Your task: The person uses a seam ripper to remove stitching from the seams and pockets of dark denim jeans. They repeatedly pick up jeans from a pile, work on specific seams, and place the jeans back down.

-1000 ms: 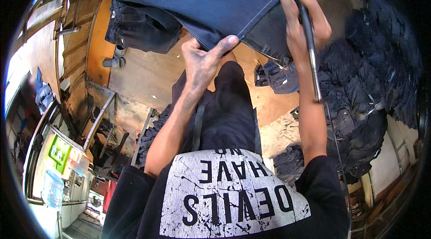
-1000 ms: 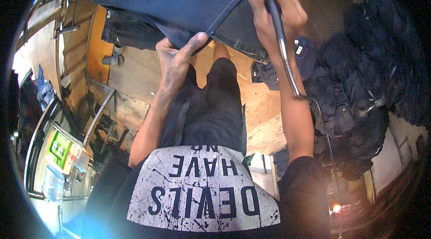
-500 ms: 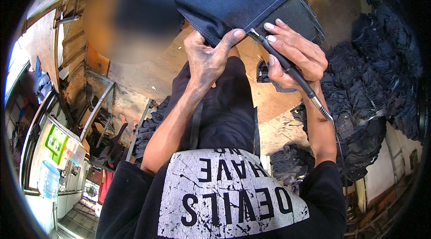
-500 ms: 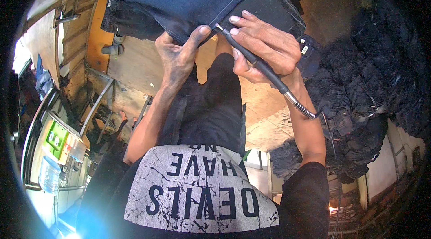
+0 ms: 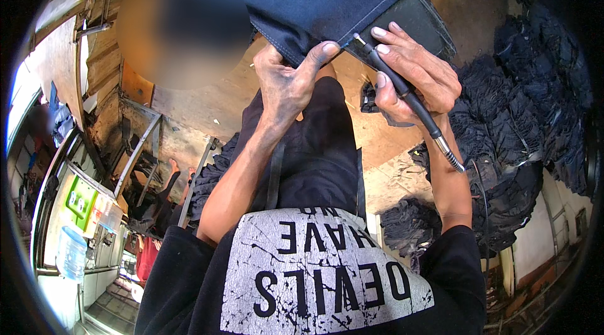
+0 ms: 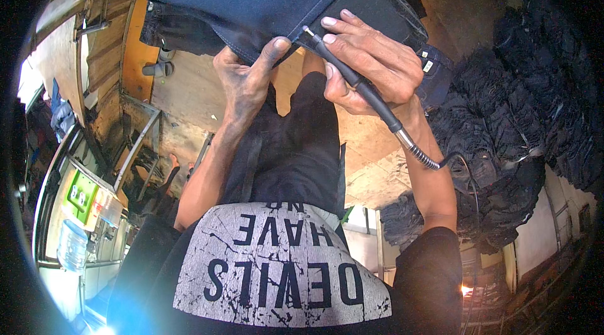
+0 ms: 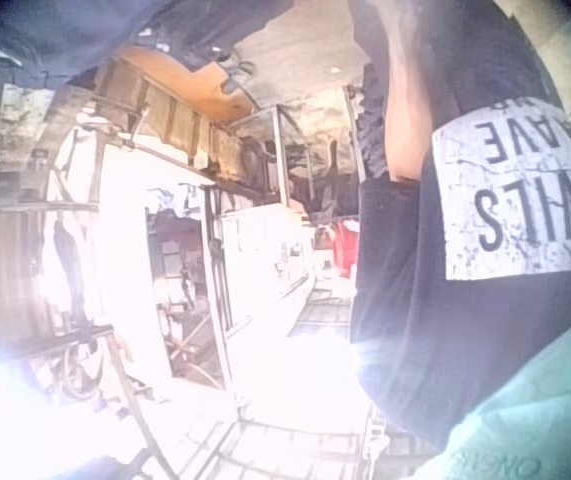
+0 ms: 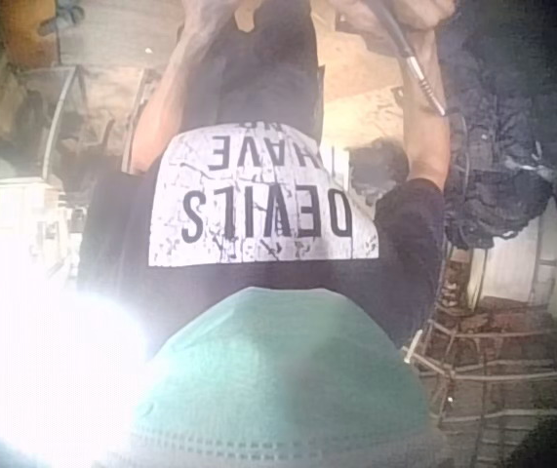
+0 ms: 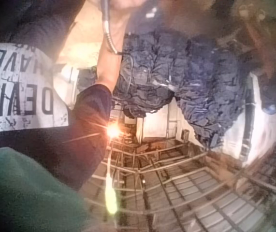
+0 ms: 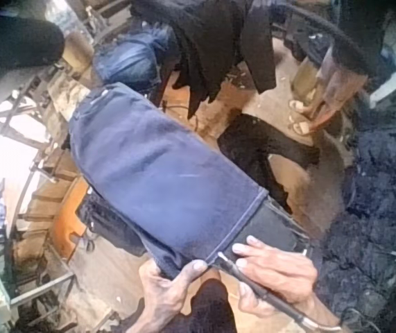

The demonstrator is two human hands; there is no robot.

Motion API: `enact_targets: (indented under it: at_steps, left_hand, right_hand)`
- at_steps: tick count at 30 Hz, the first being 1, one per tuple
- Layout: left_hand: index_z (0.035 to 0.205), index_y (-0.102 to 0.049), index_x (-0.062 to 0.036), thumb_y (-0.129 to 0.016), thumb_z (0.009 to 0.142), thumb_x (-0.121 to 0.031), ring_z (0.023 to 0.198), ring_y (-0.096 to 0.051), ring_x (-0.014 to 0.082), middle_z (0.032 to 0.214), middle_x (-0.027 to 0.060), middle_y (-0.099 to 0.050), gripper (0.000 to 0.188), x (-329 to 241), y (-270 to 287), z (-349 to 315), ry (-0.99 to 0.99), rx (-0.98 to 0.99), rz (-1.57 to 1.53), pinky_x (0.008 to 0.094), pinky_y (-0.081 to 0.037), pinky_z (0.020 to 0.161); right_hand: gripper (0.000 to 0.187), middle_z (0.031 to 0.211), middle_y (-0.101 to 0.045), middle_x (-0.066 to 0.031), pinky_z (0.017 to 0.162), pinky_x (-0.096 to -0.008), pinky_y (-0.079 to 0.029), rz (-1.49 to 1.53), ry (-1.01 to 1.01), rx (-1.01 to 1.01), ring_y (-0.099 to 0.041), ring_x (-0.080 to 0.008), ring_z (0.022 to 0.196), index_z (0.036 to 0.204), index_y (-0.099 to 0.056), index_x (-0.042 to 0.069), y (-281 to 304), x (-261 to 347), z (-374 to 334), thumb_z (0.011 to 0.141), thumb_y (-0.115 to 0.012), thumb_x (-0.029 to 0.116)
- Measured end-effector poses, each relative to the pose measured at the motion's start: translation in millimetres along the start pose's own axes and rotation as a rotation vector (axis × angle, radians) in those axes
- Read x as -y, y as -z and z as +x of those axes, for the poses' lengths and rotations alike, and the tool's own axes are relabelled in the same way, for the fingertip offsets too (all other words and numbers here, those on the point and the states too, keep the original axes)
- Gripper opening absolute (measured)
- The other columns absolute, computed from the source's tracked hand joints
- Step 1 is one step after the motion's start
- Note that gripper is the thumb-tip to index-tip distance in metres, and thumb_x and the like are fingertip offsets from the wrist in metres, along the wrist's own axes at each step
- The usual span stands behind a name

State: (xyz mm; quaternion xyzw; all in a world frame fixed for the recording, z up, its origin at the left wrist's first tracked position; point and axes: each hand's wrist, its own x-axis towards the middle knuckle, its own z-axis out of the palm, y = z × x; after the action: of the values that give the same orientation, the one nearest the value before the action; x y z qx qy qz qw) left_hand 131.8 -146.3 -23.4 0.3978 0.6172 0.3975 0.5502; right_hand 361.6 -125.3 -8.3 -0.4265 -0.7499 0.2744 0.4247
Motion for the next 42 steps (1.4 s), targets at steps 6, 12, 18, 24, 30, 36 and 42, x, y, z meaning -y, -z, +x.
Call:
enact_targets:
  at_steps: [6, 12, 18, 24, 30, 36, 42]
  left_hand:
    - [0.089, -0.079, 0.0008, -0.090, 0.093, -0.015, 0.070, -0.064, 0.0068, 0.077, 0.0004, -0.076, 0.020, 1.1, -1.5, 0.7, -0.012, -0.012, -0.015, 0.0258, -0.051, 0.066]
    - [0.086, -0.078, 0.0006, -0.091, 0.093, -0.016, 0.068, -0.060, 0.0056, 0.073, -0.0017, -0.072, 0.022, 3.5, -2.1, 1.0, -0.008, -0.022, -0.019, 0.0244, -0.048, 0.063]
    - [0.080, -0.075, -0.0007, -0.091, 0.093, -0.016, 0.064, -0.053, 0.0044, 0.068, -0.0053, -0.066, 0.026, 5.2, -0.1, 2.1, -0.014, -0.021, 0.024, 0.0242, -0.042, 0.059]
    - [0.074, -0.071, -0.0015, -0.090, 0.093, -0.015, 0.060, -0.050, 0.0043, 0.062, -0.0048, -0.062, 0.030, 4.6, 0.5, 3.1, -0.023, -0.009, 0.029, 0.0252, -0.040, 0.057]
    - [0.069, -0.068, -0.0018, -0.090, 0.093, -0.015, 0.059, -0.048, 0.0042, 0.061, -0.0053, -0.059, 0.035, 7.2, 1.7, 3.7, -0.035, -0.008, 0.056, 0.0262, -0.038, 0.055]
    - [0.069, -0.067, -0.0018, -0.090, 0.093, -0.015, 0.058, -0.048, 0.0048, 0.060, -0.0056, -0.058, 0.036, 9.6, 3.8, 5.0, -0.045, 0.007, 0.064, 0.0262, -0.037, 0.055]
    - [0.075, -0.072, -0.0010, -0.090, 0.093, -0.014, 0.060, -0.052, 0.0047, 0.064, -0.0037, -0.064, 0.028, 6.3, 1.9, 4.5, -0.049, 0.005, 0.033, 0.0262, -0.040, 0.056]
  right_hand:
    - [0.032, 0.099, -0.082, -0.0179, 0.104, -0.0513, -0.065, -0.027, -0.011, -0.028, -0.082, -0.0344, 0.107, 0.103, -0.082, -0.002, -0.6, -2.1, -0.8, 0.071, -0.079, 0.001]
    - [0.032, 0.099, -0.082, -0.0194, 0.103, -0.0527, -0.064, -0.055, -0.034, -0.065, -0.082, -0.0358, 0.106, 0.104, -0.080, -0.004, -0.9, -2.6, -0.7, 0.073, -0.076, 0.000]
    - [0.032, 0.099, -0.081, -0.0201, 0.103, -0.0538, -0.064, -0.070, -0.035, -0.100, -0.082, -0.0359, 0.106, 0.106, -0.078, -0.004, -1.4, -3.5, 0.4, 0.075, -0.075, 0.000]
    - [0.032, 0.100, -0.081, -0.0200, 0.103, -0.0533, -0.064, -0.106, -0.082, -0.130, -0.082, -0.0362, 0.106, 0.108, -0.078, -0.004, -0.7, -2.3, 0.2, 0.076, -0.076, 0.001]
    - [0.035, 0.107, -0.082, -0.0221, 0.105, -0.0519, -0.063, -0.126, -0.116, -0.162, -0.081, -0.0372, 0.109, 0.110, -0.079, -0.003, -0.3, -2.4, -0.8, 0.076, -0.077, 0.002]
    - [0.033, 0.109, -0.082, -0.0228, 0.107, -0.0525, -0.061, -0.144, -0.177, -0.202, -0.080, -0.0377, 0.112, 0.110, -0.079, -0.003, -1.6, -1.5, 0.5, 0.077, -0.078, 0.002]
    - [0.032, 0.119, -0.081, -0.0236, 0.108, -0.0501, -0.060, -0.169, -0.242, -0.212, -0.078, -0.0380, 0.119, 0.115, -0.079, -0.004, -1.5, 2.7, 0.8, 0.084, -0.073, 0.001]
